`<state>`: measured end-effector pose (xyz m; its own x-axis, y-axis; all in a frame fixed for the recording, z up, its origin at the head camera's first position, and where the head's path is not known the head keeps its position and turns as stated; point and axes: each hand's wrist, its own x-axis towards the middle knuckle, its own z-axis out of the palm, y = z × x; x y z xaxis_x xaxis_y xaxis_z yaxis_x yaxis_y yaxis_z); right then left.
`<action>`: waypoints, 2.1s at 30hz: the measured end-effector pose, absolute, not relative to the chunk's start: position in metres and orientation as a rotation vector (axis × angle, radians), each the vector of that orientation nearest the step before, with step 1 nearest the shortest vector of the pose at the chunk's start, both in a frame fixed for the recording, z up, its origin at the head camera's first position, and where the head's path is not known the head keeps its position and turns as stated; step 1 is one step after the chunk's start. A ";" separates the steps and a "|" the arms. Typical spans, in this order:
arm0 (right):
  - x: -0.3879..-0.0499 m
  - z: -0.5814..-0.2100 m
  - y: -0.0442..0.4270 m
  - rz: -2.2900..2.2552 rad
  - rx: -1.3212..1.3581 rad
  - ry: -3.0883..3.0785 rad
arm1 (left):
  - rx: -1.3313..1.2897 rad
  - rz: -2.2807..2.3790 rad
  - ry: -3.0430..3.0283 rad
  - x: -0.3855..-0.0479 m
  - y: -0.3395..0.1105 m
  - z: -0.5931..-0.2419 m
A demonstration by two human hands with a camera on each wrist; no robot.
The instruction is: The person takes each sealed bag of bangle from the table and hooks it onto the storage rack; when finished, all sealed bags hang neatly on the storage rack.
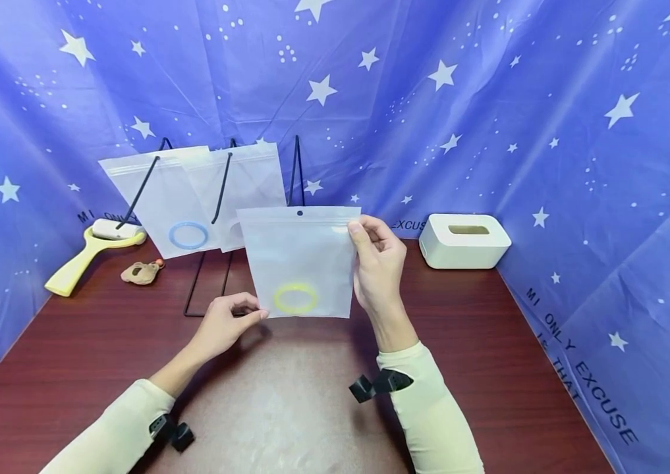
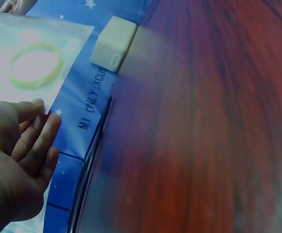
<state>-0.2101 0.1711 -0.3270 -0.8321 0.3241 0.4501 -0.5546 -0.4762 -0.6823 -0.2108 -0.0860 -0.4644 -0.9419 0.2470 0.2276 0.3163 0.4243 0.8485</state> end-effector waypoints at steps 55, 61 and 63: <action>-0.349 -0.315 0.151 2.129 -0.011 -1.493 | -0.109 -1.582 -2.496 -0.331 -0.084 -0.457; -0.355 -0.325 0.150 2.099 -0.056 -1.506 | -0.112 -1.499 -2.556 -0.336 -0.087 -0.462; -0.353 -0.330 0.152 2.064 -0.058 -1.548 | -0.137 -1.437 -2.618 -0.332 -0.094 -0.459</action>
